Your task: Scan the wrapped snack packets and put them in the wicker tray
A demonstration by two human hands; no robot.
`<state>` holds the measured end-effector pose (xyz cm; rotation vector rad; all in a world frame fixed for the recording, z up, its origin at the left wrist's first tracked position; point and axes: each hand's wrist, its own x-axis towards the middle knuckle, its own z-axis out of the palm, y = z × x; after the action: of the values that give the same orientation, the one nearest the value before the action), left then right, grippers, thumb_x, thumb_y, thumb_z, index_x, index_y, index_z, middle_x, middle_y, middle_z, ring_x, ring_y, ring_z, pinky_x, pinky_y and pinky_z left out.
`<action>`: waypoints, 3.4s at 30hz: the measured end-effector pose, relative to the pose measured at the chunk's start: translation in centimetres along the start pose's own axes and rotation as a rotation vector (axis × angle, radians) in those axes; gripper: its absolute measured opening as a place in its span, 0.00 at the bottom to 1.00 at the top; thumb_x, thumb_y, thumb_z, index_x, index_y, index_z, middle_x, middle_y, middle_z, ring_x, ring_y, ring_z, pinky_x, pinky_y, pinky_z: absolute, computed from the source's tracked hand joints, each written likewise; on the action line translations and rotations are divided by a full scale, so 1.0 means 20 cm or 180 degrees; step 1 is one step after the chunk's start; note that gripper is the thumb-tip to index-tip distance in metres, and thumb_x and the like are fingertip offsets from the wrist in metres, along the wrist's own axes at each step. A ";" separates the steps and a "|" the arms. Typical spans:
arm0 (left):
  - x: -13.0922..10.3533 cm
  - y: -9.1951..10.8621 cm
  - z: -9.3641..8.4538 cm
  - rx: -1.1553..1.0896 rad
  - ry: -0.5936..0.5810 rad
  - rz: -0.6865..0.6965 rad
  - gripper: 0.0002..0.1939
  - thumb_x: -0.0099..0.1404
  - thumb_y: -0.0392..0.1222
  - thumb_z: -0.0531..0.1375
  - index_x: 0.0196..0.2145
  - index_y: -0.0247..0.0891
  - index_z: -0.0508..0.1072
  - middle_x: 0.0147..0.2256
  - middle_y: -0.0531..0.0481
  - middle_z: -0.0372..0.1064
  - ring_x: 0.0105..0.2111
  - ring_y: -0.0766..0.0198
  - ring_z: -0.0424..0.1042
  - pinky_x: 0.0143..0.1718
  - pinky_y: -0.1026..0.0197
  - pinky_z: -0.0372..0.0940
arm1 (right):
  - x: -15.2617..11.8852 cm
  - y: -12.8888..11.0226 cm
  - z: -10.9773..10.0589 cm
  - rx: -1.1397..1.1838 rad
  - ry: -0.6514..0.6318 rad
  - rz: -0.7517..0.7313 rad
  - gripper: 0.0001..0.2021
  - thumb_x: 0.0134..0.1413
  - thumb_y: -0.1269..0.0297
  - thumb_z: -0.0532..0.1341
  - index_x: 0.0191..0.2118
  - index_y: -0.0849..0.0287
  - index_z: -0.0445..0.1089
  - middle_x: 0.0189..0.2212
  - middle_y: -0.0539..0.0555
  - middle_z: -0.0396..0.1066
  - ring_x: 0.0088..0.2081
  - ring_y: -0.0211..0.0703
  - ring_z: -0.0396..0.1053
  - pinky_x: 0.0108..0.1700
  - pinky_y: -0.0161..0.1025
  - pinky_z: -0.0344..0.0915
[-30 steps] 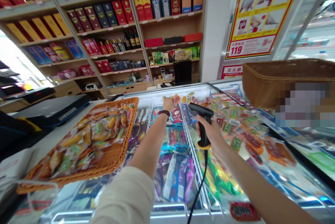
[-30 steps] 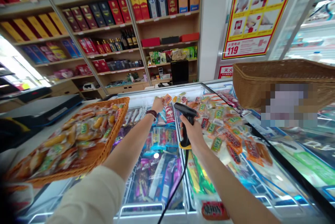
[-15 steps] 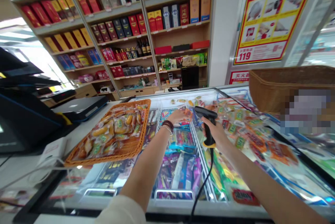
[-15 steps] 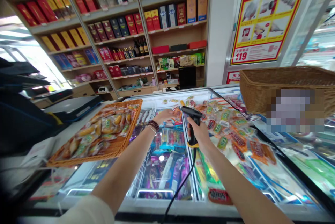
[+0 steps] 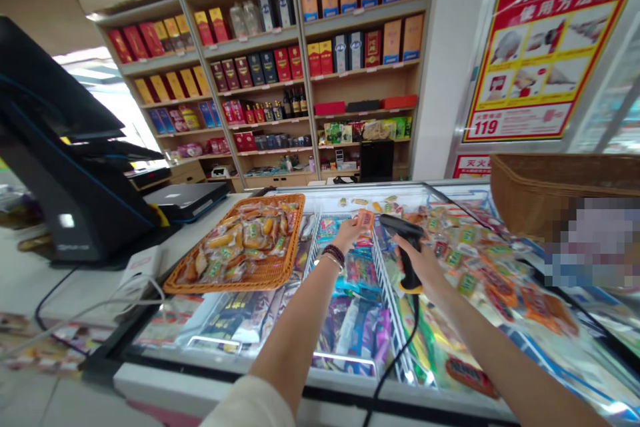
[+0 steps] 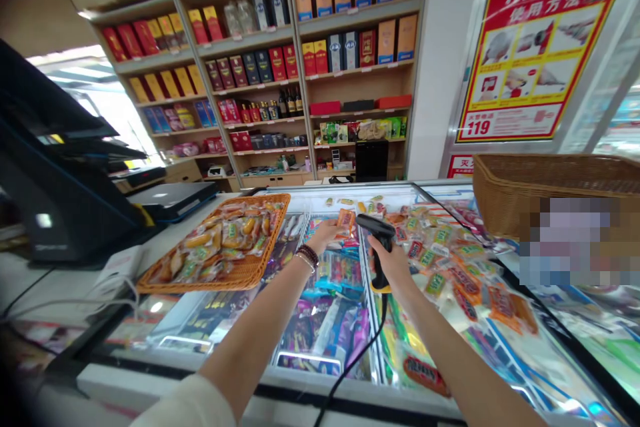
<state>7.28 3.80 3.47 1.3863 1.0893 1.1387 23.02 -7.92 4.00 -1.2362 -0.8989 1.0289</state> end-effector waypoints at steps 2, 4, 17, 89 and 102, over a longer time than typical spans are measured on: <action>-0.03 -0.02 -0.06 -0.0564 0.0004 -0.0176 0.10 0.54 0.44 0.71 0.30 0.36 0.78 0.31 0.44 0.78 0.37 0.56 0.78 0.50 0.52 0.71 | 0.01 0.00 0.01 -0.0113 -0.0010 -0.0059 0.21 0.41 0.46 0.71 0.20 0.55 0.64 0.13 0.48 0.64 0.13 0.35 0.59 0.14 0.35 0.56; -0.06 -0.05 -0.11 -0.0847 0.0174 -0.0182 0.11 0.55 0.44 0.71 0.32 0.35 0.78 0.33 0.45 0.79 0.39 0.58 0.79 0.54 0.51 0.70 | 0.00 0.00 0.01 -0.0326 -0.0143 -0.0204 0.22 0.42 0.44 0.70 0.21 0.55 0.64 0.13 0.48 0.63 0.13 0.36 0.59 0.15 0.35 0.56; -0.08 -0.14 -0.18 -0.2054 0.0535 0.0223 0.15 0.51 0.44 0.73 0.35 0.34 0.80 0.36 0.46 0.79 0.42 0.58 0.79 0.58 0.49 0.68 | -0.08 0.00 0.01 -0.2291 -0.0389 -0.1028 0.20 0.53 0.40 0.58 0.29 0.53 0.67 0.12 0.49 0.66 0.15 0.47 0.68 0.22 0.40 0.60; 0.75 -0.01 -0.11 0.2706 0.1024 -0.0268 0.17 0.66 0.38 0.60 0.51 0.28 0.73 0.56 0.24 0.70 0.61 0.46 0.69 0.57 0.56 0.61 | 0.18 0.03 0.05 0.1054 -0.0135 0.0727 0.13 0.52 0.55 0.70 0.33 0.57 0.69 0.20 0.45 0.66 0.15 0.31 0.61 0.15 0.30 0.58; 0.36 -0.02 0.01 0.2120 0.0366 0.0130 0.10 0.54 0.28 0.65 0.35 0.35 0.73 0.50 0.31 0.75 0.57 0.42 0.72 0.58 0.51 0.63 | 0.16 0.02 0.05 0.0964 -0.0171 0.0761 0.10 0.57 0.60 0.67 0.31 0.58 0.69 0.19 0.46 0.68 0.15 0.32 0.61 0.15 0.30 0.57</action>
<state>8.63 10.82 3.63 1.8680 1.6212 0.9240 22.99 -4.60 3.62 -1.0791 -0.6162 1.3407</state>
